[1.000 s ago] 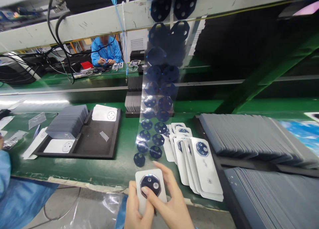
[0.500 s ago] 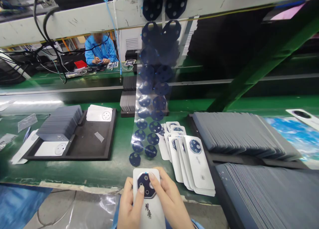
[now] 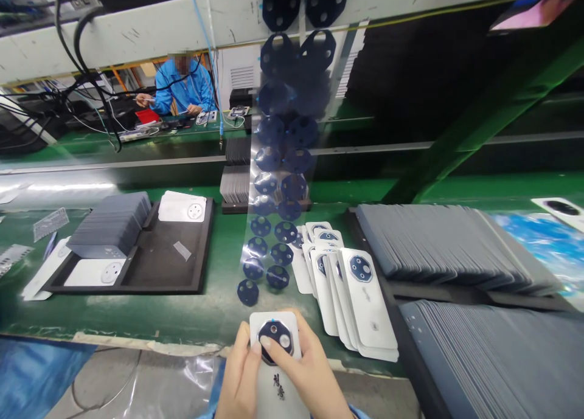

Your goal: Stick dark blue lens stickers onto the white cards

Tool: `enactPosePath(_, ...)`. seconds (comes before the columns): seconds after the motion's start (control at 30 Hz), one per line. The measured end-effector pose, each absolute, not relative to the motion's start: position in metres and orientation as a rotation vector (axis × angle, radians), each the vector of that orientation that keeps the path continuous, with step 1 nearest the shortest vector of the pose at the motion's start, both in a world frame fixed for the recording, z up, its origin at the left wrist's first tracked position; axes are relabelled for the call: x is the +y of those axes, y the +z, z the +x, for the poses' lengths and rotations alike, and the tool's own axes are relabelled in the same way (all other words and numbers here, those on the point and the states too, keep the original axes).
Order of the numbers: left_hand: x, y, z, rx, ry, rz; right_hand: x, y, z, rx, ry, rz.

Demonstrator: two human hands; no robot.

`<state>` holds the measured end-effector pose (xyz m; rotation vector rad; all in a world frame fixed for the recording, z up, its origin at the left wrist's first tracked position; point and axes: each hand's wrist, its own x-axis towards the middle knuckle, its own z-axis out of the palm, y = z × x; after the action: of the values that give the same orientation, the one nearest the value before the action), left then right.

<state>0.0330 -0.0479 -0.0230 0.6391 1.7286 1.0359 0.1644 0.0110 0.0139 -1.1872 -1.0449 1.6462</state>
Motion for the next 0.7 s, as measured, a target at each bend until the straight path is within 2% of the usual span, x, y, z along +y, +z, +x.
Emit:
enactPosePath(0.23, -0.041, -0.005, 0.044, 1.596, 1.065, 0.975, 0.02, 0.014, 0.165, -0.978, 1.664, -1.2)
enactPosePath(0.5, -0.025, 0.023, 0.038, 1.439, 1.013, 0.778, 0.013, 0.012, 0.17, -0.841, 1.764, -1.167)
enactPosePath(0.6, -0.019, 0.022, 0.036, 1.451, 1.079, 0.706, -0.002, -0.002, 0.168, -0.981, 1.601, -1.212)
enactPosePath(0.7, -0.014, 0.018, 0.038, 1.472, 1.156, 0.605, -0.021, -0.022, 0.162, -1.457, 1.167, -1.33)
